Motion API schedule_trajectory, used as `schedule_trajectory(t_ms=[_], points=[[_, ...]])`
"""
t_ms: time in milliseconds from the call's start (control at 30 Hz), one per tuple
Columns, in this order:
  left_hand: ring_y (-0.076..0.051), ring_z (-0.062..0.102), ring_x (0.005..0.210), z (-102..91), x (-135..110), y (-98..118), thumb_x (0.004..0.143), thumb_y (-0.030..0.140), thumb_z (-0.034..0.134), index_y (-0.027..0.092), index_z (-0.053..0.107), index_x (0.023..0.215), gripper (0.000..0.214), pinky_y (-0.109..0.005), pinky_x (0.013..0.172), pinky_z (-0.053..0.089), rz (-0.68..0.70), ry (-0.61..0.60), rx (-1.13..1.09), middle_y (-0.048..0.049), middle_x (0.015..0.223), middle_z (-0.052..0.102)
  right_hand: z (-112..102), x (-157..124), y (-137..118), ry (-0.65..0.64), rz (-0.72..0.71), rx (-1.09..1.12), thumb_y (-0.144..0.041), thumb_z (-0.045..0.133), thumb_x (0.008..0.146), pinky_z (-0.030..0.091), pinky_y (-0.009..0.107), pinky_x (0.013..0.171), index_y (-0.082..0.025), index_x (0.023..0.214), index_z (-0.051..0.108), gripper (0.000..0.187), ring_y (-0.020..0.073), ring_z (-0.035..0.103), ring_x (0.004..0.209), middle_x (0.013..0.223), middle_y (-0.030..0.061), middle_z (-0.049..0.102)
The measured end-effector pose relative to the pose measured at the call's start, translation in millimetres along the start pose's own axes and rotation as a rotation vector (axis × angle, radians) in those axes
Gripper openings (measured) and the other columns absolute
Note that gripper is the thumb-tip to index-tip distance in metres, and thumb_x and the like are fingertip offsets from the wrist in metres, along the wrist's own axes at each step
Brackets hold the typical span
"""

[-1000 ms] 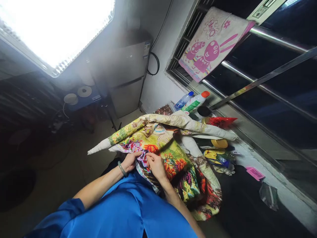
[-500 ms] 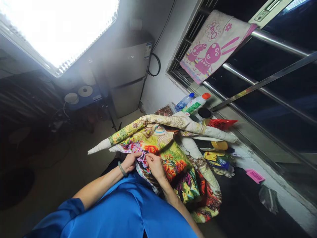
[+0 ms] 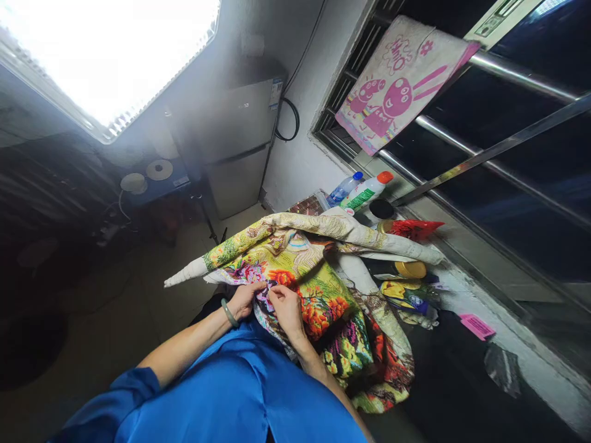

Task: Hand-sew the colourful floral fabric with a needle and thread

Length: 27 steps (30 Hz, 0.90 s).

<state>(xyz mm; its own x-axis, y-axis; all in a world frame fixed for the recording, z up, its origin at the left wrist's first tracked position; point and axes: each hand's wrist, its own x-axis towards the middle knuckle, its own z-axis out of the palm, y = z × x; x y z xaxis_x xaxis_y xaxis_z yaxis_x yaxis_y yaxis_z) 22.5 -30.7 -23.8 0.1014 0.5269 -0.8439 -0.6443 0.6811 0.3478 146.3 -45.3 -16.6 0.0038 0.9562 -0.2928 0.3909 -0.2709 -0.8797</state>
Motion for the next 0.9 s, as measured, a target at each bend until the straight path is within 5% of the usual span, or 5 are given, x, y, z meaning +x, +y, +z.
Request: schedule_trajectory(t_ms=[200, 600, 900], points=[[-0.020, 0.066, 0.060, -2.9, 8, -3, 0.059, 0.003, 0.080, 0.015, 0.067, 0.058, 0.018, -0.031, 0.070, 0.053, -0.034, -0.030, 0.010, -0.0036, 0.055, 0.069, 2, 0, 2, -0.030, 0.205, 0.204, -0.048, 0.069, 0.062, 0.038, 0.023, 0.035, -0.019, 0.064, 0.065, 0.030, 0.0141, 0.051, 0.043, 0.052, -0.0003, 0.059], [-0.015, 0.060, 0.050, -6.9, 15, -6, 0.057, 0.003, 0.083, 0.016, 0.063, 0.054, 0.024, -0.028, 0.064, 0.050, -0.003, -0.040, 0.006, -0.0022, 0.053, 0.067, 4, -5, 6, 0.093, -0.026, -0.045, -0.034, 0.058, 0.075, 0.046, 0.026, 0.054, -0.021, 0.065, 0.067, 0.019, 0.0186, 0.061, 0.059, 0.062, 0.0038, 0.068], [-0.023, 0.070, 0.064, -3.9, 9, -6, 0.050, 0.007, 0.088, 0.014, 0.067, 0.058, 0.024, -0.034, 0.077, 0.055, -0.022, -0.074, -0.032, -0.0051, 0.057, 0.071, 6, 10, 3, 0.132, 0.042, 0.204, -0.054, 0.065, 0.073, 0.043, 0.027, 0.044, -0.020, 0.073, 0.064, 0.034, 0.0173, 0.054, 0.044, 0.056, 0.0009, 0.063]])
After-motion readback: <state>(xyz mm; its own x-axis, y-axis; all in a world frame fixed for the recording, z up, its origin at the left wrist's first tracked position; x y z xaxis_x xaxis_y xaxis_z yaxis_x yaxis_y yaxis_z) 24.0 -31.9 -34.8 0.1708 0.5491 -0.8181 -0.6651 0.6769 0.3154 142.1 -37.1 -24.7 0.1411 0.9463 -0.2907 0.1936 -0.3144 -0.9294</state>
